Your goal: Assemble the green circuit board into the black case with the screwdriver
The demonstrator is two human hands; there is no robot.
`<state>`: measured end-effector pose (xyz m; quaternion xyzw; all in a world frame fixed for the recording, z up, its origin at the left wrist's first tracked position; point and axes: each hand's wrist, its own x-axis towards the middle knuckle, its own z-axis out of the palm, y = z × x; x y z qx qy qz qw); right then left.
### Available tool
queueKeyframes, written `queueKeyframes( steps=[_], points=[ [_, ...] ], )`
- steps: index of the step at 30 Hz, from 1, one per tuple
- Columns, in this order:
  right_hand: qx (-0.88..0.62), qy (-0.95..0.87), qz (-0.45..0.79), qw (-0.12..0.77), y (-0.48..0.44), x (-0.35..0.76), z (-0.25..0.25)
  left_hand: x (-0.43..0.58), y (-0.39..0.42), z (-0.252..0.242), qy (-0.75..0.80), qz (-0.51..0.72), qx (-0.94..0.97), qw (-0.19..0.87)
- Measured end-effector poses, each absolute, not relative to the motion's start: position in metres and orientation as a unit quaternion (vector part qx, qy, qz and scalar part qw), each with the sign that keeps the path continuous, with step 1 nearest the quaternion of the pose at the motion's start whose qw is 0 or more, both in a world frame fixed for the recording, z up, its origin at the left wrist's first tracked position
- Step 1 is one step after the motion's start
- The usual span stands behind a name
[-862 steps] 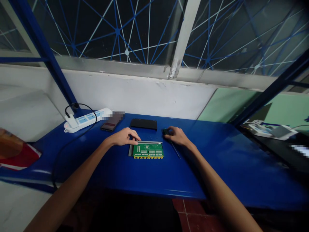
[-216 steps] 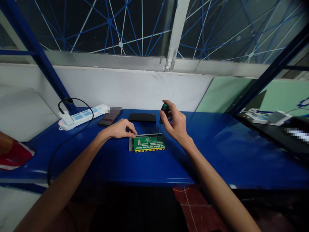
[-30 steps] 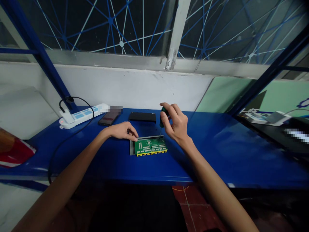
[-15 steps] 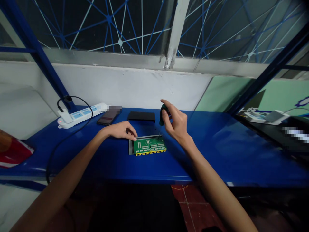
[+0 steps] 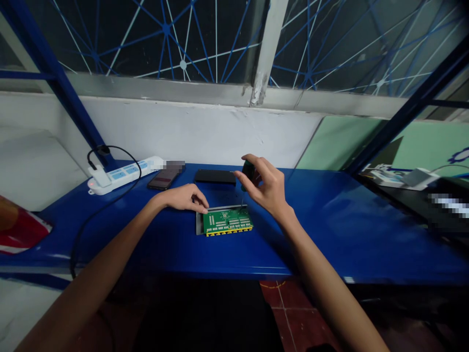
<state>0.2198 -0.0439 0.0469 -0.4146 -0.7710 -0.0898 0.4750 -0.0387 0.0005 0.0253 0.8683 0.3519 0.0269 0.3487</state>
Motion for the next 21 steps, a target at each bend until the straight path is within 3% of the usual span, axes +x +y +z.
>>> queueKeyframes(
  steps=[16,21],
  points=[
    [-0.422,-0.769,-0.048,0.478,-0.0446,0.2182,0.0464,-0.0372,-0.0006,0.0267,0.355,0.026,0.865,0.353],
    [-0.418,-0.724,-0.055,0.546,-0.0442,0.2182,0.0443,-0.0363,-0.0027,0.0295,0.357,0.025,0.865,0.351]
  ],
)
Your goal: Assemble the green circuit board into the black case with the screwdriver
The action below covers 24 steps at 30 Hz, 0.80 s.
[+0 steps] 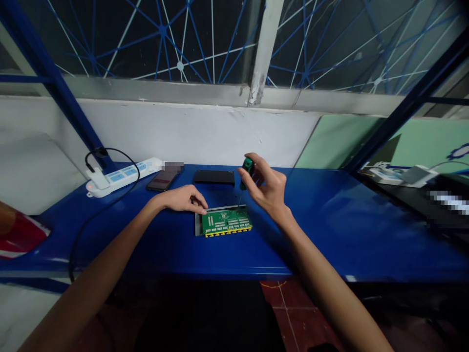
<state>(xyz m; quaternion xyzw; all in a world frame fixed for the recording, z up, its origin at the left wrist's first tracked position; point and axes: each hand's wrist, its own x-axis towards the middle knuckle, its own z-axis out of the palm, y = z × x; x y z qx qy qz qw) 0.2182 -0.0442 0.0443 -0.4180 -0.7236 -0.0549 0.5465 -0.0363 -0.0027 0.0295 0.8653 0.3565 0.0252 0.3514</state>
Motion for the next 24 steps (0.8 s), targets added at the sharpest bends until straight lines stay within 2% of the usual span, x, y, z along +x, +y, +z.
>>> queueKeyframes(
  steps=[3,6,9,13,24],
  points=[
    [-0.421,-0.659,-0.007,0.624,-0.042,0.22,0.045,-0.039,-0.002,0.03,0.355,0.038,0.861,0.362],
    [-0.422,-0.627,0.064,0.651,-0.038,0.22,0.043,-0.045,0.004,0.025,0.379,0.079,0.837,0.386],
    [-0.414,-0.65,0.137,0.622,-0.035,0.215,0.038,-0.051,0.014,0.016,0.414,0.138,0.81,0.391],
    [-0.396,-0.684,0.209,0.575,-0.037,0.204,0.031,-0.054,0.022,0.006,0.428,0.146,0.809,0.376],
    [-0.398,-0.712,0.25,0.522,-0.042,0.19,0.021,-0.051,0.02,0.006,0.421,0.139,0.805,0.393]
  ],
)
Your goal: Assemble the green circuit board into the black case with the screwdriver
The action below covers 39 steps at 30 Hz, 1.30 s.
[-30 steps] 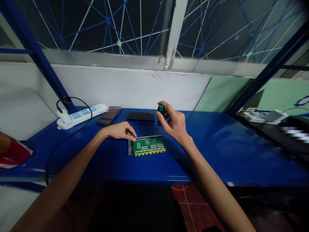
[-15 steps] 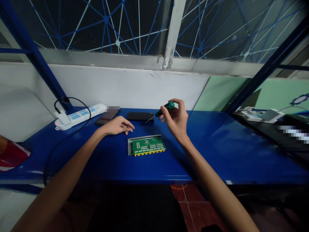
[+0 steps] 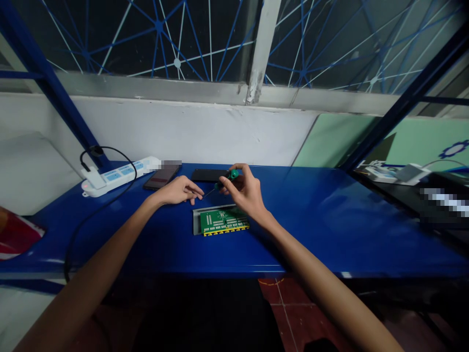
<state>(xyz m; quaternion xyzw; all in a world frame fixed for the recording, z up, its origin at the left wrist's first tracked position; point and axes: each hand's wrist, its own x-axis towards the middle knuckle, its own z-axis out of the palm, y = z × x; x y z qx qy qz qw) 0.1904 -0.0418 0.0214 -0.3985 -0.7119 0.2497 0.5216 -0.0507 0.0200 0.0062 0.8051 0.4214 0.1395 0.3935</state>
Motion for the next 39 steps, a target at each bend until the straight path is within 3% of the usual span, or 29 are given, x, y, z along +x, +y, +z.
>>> queueKeyframes(
  steps=[6,15,39],
  points=[
    [-0.405,-0.723,0.237,0.507,-0.043,0.19,0.021,-0.05,0.019,0.007,0.418,0.139,0.807,0.393],
    [-0.392,-0.679,0.256,0.565,-0.044,0.192,0.027,-0.044,0.013,0.011,0.472,0.159,0.8,0.335],
    [-0.378,-0.676,0.241,0.584,-0.045,0.194,0.031,-0.034,0.009,0.006,0.486,0.217,0.78,0.329]
  ],
)
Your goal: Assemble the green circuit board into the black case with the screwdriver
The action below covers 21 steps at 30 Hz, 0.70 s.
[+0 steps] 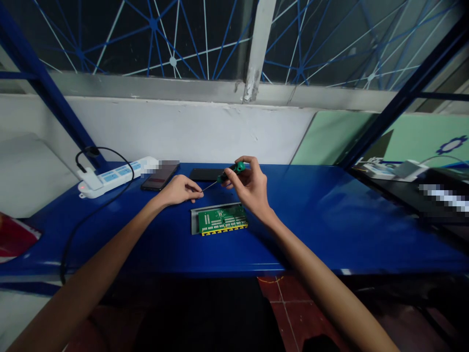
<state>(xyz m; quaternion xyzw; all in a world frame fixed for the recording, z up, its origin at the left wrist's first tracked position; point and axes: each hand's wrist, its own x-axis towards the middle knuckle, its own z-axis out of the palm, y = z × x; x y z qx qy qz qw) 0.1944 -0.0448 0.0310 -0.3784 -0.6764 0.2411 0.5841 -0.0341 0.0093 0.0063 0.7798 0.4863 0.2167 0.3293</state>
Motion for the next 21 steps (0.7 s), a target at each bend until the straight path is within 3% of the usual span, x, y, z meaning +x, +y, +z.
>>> queueKeyframes(
  steps=[21],
  points=[
    [-0.385,-0.688,0.223,0.574,-0.046,0.194,0.031,-0.035,0.014,-0.002,0.468,0.216,0.804,0.297]
  ],
)
